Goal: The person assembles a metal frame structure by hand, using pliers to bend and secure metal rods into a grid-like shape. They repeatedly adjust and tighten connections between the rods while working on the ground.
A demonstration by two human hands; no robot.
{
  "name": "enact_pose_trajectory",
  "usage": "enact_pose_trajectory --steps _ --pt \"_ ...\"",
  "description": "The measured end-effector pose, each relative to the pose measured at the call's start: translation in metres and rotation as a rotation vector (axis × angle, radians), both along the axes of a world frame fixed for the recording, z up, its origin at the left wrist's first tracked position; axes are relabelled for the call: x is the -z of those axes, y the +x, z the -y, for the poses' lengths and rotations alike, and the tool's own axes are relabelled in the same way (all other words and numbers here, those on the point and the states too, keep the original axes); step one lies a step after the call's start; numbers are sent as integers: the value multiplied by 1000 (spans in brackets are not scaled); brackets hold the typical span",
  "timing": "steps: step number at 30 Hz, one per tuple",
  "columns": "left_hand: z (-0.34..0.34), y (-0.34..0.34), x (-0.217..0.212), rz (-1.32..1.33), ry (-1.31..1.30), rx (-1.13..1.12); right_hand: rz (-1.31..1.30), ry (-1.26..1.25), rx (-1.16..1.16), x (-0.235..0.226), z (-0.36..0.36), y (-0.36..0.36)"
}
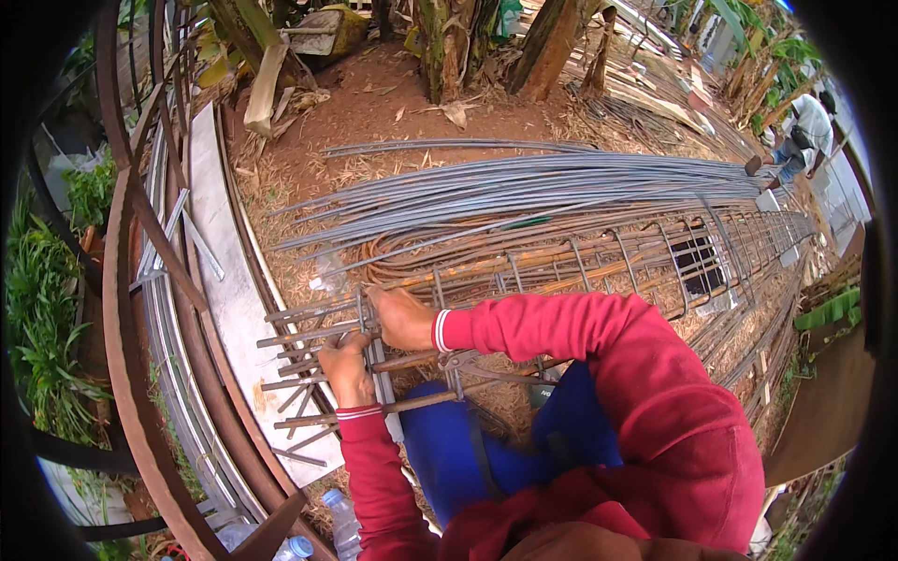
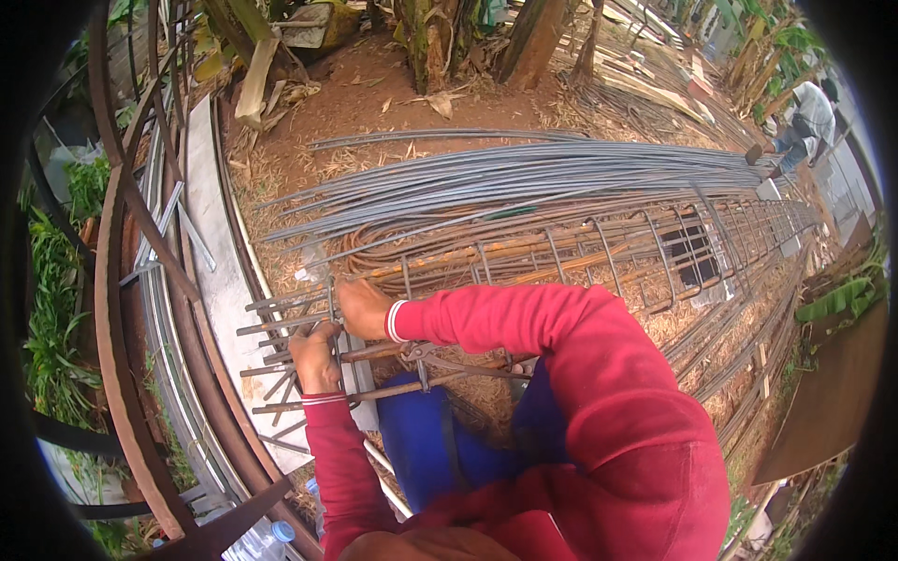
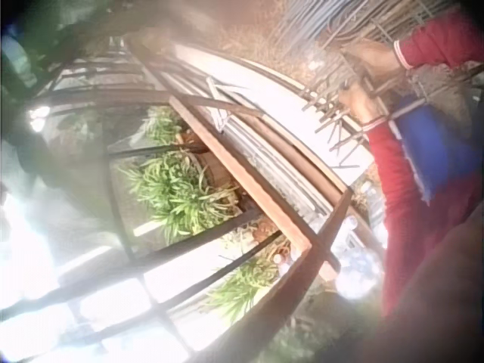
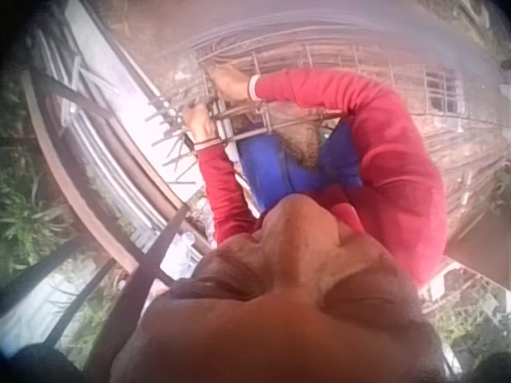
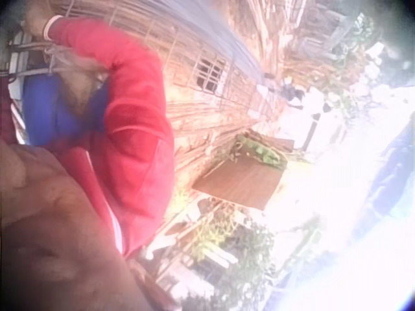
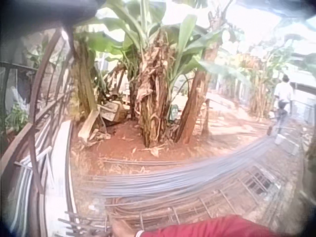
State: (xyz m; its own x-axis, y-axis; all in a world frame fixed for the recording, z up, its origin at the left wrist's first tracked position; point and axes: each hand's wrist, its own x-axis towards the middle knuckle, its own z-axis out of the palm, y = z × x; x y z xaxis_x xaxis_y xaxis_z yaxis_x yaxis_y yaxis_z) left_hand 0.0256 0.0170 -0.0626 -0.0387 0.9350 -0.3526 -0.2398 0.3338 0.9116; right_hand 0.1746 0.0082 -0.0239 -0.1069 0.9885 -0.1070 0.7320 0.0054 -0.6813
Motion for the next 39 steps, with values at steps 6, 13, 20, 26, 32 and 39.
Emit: enact_pose_trajectory --steps 6,13,20,26,32,39 --pt "-4 -4 12 -4 -22 3 245 99 -98 -1 3 11" --pt "-2 -1 5 -35 33 22 145 -49 56 -14 -23 -4" --pt "-4 -4 6 -46 -19 59 51 -153 -272 -21 -9 12" --pt "-4 0 13 -5 42 -28 -64 79 -425 -16 -2 60" --pt "-5 1 9 10 51 3 127 -31 -205 -36 -24 -15" --pt "4 1 -1 -44 27 14 95 -35 -459 -53 -5 36"
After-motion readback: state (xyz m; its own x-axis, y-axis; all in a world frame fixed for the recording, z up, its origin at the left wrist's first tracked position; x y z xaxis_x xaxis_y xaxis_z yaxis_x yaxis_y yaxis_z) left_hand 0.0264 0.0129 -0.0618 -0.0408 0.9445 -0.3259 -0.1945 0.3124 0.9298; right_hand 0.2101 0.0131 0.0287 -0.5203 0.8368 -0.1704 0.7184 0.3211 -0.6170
